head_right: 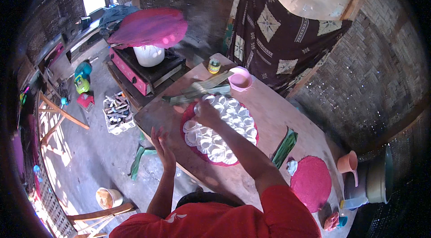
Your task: The person repeatedly rolls small pieces of white dough between their palms, places them on a green leaf, and uses a small plastic mold to press and shape them into flower-like forms. The shaped pieces are then placed on a pink mat. The process is repeated continuously throughout the clip.
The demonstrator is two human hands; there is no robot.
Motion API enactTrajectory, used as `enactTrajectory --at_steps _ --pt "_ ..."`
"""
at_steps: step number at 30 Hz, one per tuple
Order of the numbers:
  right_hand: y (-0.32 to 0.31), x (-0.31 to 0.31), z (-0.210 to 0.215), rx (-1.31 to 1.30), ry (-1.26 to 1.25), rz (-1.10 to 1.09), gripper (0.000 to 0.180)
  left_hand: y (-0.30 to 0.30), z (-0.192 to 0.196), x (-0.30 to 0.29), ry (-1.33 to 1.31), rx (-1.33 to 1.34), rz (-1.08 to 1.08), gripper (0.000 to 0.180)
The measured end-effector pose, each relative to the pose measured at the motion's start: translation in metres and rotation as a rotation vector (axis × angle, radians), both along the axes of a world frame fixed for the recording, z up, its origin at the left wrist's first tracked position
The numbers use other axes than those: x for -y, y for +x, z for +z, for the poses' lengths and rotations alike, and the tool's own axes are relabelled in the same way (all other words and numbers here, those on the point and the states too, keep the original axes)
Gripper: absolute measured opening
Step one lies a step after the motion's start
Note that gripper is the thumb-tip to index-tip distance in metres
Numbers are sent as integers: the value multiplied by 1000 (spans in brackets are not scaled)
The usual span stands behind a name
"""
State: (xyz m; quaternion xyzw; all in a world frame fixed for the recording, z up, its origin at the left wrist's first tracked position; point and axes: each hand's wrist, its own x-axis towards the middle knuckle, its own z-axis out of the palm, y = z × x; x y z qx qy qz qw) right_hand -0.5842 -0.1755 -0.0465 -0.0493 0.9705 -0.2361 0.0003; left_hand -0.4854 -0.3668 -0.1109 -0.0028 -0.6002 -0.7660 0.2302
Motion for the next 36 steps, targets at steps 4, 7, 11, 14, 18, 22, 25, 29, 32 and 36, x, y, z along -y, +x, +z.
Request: enactTrajectory --at_steps 4,7,11,14,18,22,25,29,32,36 --pt "48 -115 28 -351 -135 -182 61 -9 7 -3 -18 -13 -27 56" --pt "126 -233 31 -413 -130 -466 43 -9 12 -28 39 -54 -67 58" --pt "255 -347 -28 -129 100 -804 37 11 14 -102 105 -19 -489 62" --pt "314 -346 -89 52 580 -777 47 47 9 -167 74 87 -886 59" --pt "355 -295 -73 -67 293 -838 47 95 3 -234 108 319 -1310 63" --pt "344 -236 -11 -359 -340 -895 37 124 16 -275 121 86 -1219 55" --pt "330 -181 9 -359 -903 -844 23 130 37 -294 64 107 -1175 61" --pt "335 -128 34 -546 -241 -650 25 122 66 -298 367 356 -1293 57" --pt "349 -147 82 -686 -200 -438 35 133 88 -290 892 714 -1546 57" --pt "346 -145 117 -632 -44 -384 66 179 121 -279 688 452 -1819 54"
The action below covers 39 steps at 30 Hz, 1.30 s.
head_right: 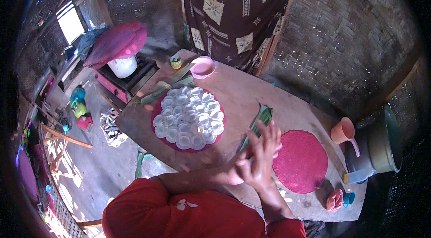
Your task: The person repeatedly rolls small pieces of white dough between their palms, places them on a green leaf, and uses a small plastic mold to press and shape them into flower-like forms. The shaped pieces are then placed on a pink mat. The process is repeated continuously throughout the clip.
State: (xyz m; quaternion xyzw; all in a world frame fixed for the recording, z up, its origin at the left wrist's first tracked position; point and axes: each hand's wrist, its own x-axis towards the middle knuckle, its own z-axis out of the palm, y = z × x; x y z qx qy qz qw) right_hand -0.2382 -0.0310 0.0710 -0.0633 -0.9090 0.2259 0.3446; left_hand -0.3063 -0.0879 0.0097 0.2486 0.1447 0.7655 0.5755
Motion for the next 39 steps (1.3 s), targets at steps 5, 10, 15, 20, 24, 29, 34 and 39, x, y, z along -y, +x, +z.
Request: enactTrajectory --at_steps 5,10,15,20,24,29,34,39 --pt "-13 11 8 -252 -10 303 80 -1 28 3 28 119 222 60" --pt "-17 -6 10 -171 -211 83 70 5 21 -3 -65 -123 200 63" --pt "-3 3 -2 -206 -157 135 78 3 20 -16 60 -428 366 61" --pt "-7 -15 -17 -228 -317 65 86 12 19 -19 -102 -206 350 71" --pt "13 -8 -33 -302 -1 168 86 30 -17 -18 -59 -252 187 62" --pt "31 12 -56 -539 -240 379 93 44 -98 -22 26 -314 68 52" --pt "21 20 -80 -520 -332 23 91 32 -177 -41 11 -68 -92 47" --pt "10 -11 -106 -378 -1224 320 88 12 -188 -46 -189 280 -239 51"
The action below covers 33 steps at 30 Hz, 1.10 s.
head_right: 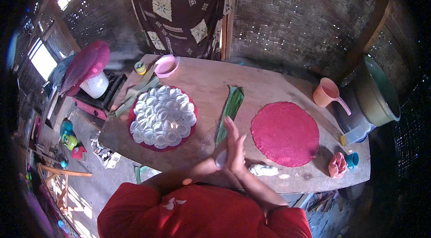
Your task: The person repeatedly rolls small pieces of white dough between their palms, places them on a green leaf, and uses a small plastic mold to press and shape them into flower-like forms. The shaped pieces are then placed on a pink mat. The process is repeated continuously throughout the clip.
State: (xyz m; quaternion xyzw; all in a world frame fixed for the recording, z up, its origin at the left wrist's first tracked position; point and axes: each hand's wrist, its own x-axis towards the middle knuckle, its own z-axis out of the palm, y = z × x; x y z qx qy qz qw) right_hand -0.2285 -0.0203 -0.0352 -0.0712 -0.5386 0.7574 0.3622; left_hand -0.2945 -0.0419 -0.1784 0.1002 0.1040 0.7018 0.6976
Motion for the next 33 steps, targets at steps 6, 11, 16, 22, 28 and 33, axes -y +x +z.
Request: enactTrajectory --at_steps 6,11,16,22,28,33 --pt "7 -45 -48 862 837 -224 61 -87 48 53 -339 -435 405 85" --pt "15 -47 -71 1112 1251 -204 30 -113 37 75 -257 -151 547 79" --pt "12 -87 -13 408 75 -15 10 -81 11 47 8 156 243 76" --pt "17 -111 30 59 -702 248 12 -60 22 -20 -444 -145 355 79" --pt "-5 -73 -41 592 201 52 35 -44 21 -49 133 122 257 53" --pt "-5 -78 -28 470 426 54 38 -55 -2 -47 9 55 243 44"
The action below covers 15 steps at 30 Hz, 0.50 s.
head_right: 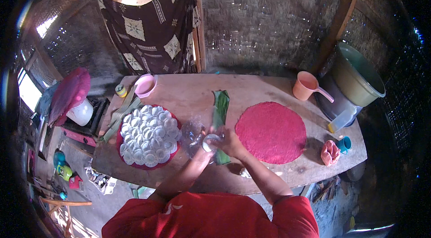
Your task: The person repeatedly rolls small pieces of white dough between their palms, places them on a green leaf, and uses a small plastic mold to press and shape them into flower-like forms. The shaped pieces are then placed on a pink mat. The process is repeated continuously throughout the clip.
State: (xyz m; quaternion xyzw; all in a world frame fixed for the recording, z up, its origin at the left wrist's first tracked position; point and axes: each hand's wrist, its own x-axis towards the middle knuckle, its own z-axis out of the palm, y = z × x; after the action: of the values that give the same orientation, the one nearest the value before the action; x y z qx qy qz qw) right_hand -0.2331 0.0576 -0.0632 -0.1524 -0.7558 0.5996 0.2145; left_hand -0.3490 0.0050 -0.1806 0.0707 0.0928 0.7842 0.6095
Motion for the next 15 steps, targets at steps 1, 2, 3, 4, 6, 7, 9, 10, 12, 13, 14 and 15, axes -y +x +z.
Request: enactTrajectory --at_steps 1,2,3,4,6,7,9,10,12,13,14,15 --pt "3 -7 7 15 -47 36 37 -4 -1 2 72 -31 -70 49" --pt "5 -14 13 -18 -82 108 35 -6 0 4 230 -74 -138 55" --pt "3 -19 14 -165 -269 89 34 -6 2 15 -191 -334 147 50" --pt "0 -36 16 -30 32 46 36 3 6 15 -344 -607 239 29" --pt "-17 -62 9 231 315 64 44 17 16 37 -376 -1353 278 35" --pt "-23 -68 -1 344 360 97 49 24 20 52 -323 -1754 260 37" --pt "-35 -77 -21 597 564 141 59 39 26 71 -296 -2140 298 45" --pt "-37 -76 -31 572 704 105 60 45 28 78 -321 -2324 323 47" --pt "-37 -67 -47 693 977 30 62 49 29 81 -343 -2446 268 48" --pt "-36 -65 -51 686 977 55 64 50 28 81 -344 -2512 290 48" --pt "-34 -61 -54 726 981 69 67 50 27 79 -378 -2484 203 49" --pt "-32 -58 -55 761 1001 76 70 51 26 77 -401 -2459 166 50"
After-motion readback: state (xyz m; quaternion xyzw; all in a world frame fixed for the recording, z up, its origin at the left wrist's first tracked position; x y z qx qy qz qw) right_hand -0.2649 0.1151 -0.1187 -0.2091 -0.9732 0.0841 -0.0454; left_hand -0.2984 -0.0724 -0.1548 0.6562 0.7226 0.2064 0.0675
